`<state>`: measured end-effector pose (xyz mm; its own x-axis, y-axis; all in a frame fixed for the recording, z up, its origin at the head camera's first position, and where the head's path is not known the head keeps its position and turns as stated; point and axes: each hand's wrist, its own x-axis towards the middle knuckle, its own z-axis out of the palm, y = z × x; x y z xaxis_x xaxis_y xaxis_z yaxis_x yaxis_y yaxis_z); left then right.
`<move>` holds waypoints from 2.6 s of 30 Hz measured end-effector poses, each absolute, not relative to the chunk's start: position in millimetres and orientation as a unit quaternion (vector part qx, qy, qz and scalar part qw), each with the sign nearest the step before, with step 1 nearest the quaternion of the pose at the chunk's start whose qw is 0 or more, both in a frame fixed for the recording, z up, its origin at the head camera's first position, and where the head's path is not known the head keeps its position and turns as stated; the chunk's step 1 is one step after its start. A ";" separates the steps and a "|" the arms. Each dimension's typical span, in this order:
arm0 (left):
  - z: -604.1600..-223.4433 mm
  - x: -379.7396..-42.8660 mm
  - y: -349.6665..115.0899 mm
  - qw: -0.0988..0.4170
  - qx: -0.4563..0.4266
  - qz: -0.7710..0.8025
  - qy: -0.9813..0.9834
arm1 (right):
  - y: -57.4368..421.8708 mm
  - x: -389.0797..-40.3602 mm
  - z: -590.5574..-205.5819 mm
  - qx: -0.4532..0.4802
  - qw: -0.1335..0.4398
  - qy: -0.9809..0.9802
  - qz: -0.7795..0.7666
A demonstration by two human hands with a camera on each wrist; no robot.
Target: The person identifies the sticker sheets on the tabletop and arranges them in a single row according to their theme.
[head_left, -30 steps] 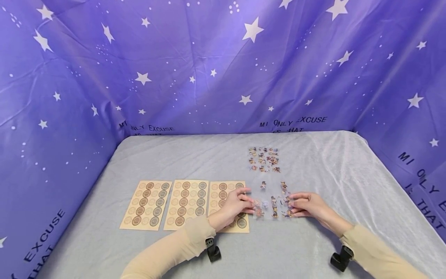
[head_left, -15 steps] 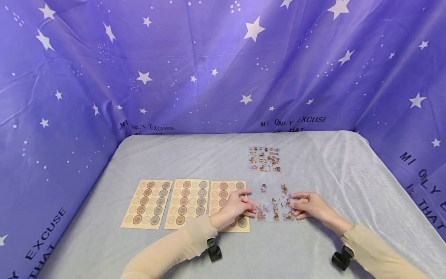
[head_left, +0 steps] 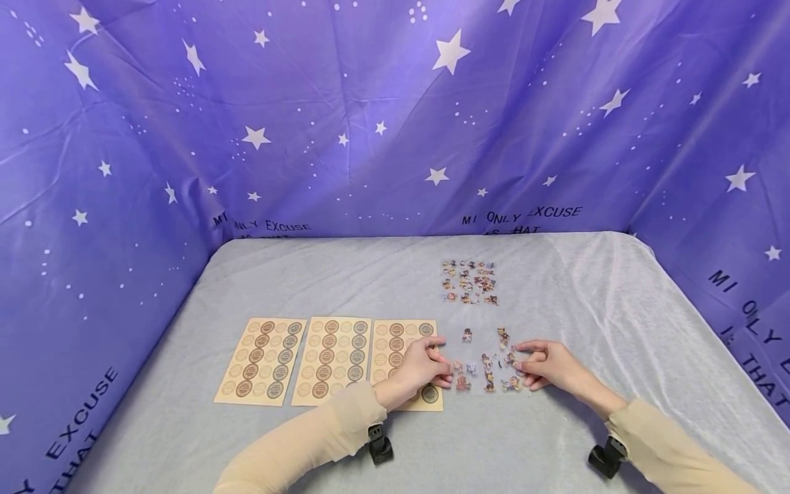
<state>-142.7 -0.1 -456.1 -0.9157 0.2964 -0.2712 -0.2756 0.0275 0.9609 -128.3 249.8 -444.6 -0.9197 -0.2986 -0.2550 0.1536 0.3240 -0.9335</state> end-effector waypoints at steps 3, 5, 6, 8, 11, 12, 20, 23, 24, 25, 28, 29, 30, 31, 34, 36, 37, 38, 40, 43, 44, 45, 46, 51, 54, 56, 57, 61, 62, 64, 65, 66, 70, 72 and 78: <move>-455.4 -142.2 -1.4 0.200 0.011 0.693 0.693 | 250.8 -127.6 -443.1 -0.054 0.191 0.805 -0.560; -454.5 -142.5 -3.7 0.192 0.015 0.692 0.696 | 252.0 -127.0 -441.8 -0.062 0.192 0.813 -0.547; -453.3 -143.0 -5.2 0.191 0.015 0.691 0.697 | 253.3 -127.0 -441.0 -0.066 0.191 0.816 -0.541; -449.9 -144.4 -8.9 0.188 0.014 0.691 0.697 | 256.3 -127.6 -438.8 -0.074 0.191 0.824 -0.528; -443.6 -147.8 -14.7 0.183 0.019 0.679 0.711 | 261.5 -130.0 -434.9 -0.086 0.184 0.835 -0.511; -441.5 -149.7 -16.2 0.183 0.022 0.674 0.716 | 263.2 -131.3 -433.6 -0.090 0.179 0.840 -0.504; -433.8 -166.4 -22.7 0.189 0.054 0.639 0.743 | 269.1 -145.6 -426.0 -0.115 0.155 0.853 -0.485; -433.4 -174.2 -22.6 0.190 0.056 0.627 0.754 | 269.6 -151.2 -424.7 -0.123 0.148 0.855 -0.481; -432.9 -176.9 -22.3 0.189 0.057 0.622 0.758 | 270.0 -152.9 -424.3 -0.124 0.147 0.856 -0.480; -432.7 -179.4 -21.9 0.188 0.057 0.620 0.759 | 270.4 -154.8 -424.1 -0.126 0.146 0.857 -0.478; -431.3 -185.9 -20.7 0.189 0.061 0.616 0.762 | 272.2 -160.1 -424.1 -0.122 0.142 0.858 -0.478; -430.6 -188.1 -20.4 0.189 0.062 0.615 0.763 | 273.0 -161.8 -424.3 -0.121 0.141 0.858 -0.478; -429.9 -190.3 -19.9 0.190 0.063 0.615 0.763 | 273.6 -163.4 -424.4 -0.119 0.140 0.858 -0.480; -428.8 -192.2 -19.5 0.190 0.063 0.613 0.764 | 274.2 -165.1 -424.6 -0.118 0.140 0.858 -0.481; -422.8 -196.3 -18.6 0.193 0.065 0.605 0.770 | 275.6 -170.5 -425.2 -0.110 0.139 0.857 -0.484; -416.3 -197.4 -18.2 0.199 0.066 0.602 0.770 | 275.9 -174.3 -425.3 -0.107 0.138 0.857 -0.484; -413.5 -198.2 -18.0 0.199 0.066 0.598 0.773 | 276.0 -176.3 -425.2 -0.105 0.139 0.858 -0.483; -413.1 -200.1 -18.1 0.199 0.068 0.596 0.775 | 275.9 -178.3 -425.1 -0.103 0.139 0.858 -0.484; -415.0 -205.9 -18.3 0.199 0.067 0.593 0.777 | 275.3 -182.2 -424.6 -0.101 0.138 0.859 -0.482; -429.8 -222.4 -18.1 0.193 0.060 0.587 0.784 | 273.6 -188.2 -423.4 -0.101 0.139 0.861 -0.479; -433.8 -226.3 -18.8 0.184 0.063 0.581 0.790 | 272.9 -190.3 -423.4 -0.099 0.139 0.862 -0.478; -438.2 -231.9 -18.4 0.184 0.060 0.582 0.790 | 272.4 -192.6 -423.6 -0.098 0.138 0.863 -0.476; -451.4 -242.3 -18.6 0.174 0.076 0.589 0.786 | 271.8 -194.7 -423.5 -0.098 0.137 0.864 -0.474; -453.8 -255.8 -16.5 0.177 0.068 0.588 0.787 | 268.2 -205.1 -423.2 -0.081 0.138 0.868 -0.470; -435.9 -249.8 -13.1 0.182 0.049 0.572 0.798 | 265.8 -210.4 -422.3 -0.069 0.141 0.869 -0.469; -430.9 -249.7 -11.3 0.182 0.048 0.574 0.797 | 264.2 -213.4 -421.7 -0.066 0.144 0.868 -0.470; -429.1 -250.4 -10.2 0.186 0.045 0.578 0.794 | 263.3 -214.9 -421.4 -0.064 0.144 0.869 -0.469; -427.2 -256.8 -6.3 0.192 0.035 0.585 0.787 | 260.9 -221.0 -421.2 -0.058 0.146 0.870 -0.468; -427.7 -258.6 -5.3 0.192 0.034 0.586 0.787 | 260.3 -222.4 -421.1 -0.056 0.147 0.870 -0.468; -428.9 -262.0 -3.3 0.190 0.031 0.586 0.787 | 259.1 -225.3 -421.2 -0.052 0.147 0.868 -0.471; -429.3 -263.1 -2.6 0.191 0.032 0.586 0.787 | 258.5 -226.6 -421.2 -0.051 0.148 0.867 -0.472; -429.3 -263.9 -2.1 0.191 0.033 0.585 0.787 | 257.9 -227.7 -421.1 -0.050 0.148 0.867 -0.473; -426.6 -264.0 1.2 0.190 0.026 0.578 0.793 | 255.2 -232.3 -421.8 -0.044 0.143 0.863 -0.483; -430.4 -265.1 5.0 0.174 0.029 0.569 0.803 | 253.3 -234.7 -422.3 -0.038 0.139 0.863 -0.484; -504.8 -321.3 8.0 0.135 0.061 0.580 0.801 | 246.1 -242.5 -424.0 -0.017 0.127 0.870 -0.475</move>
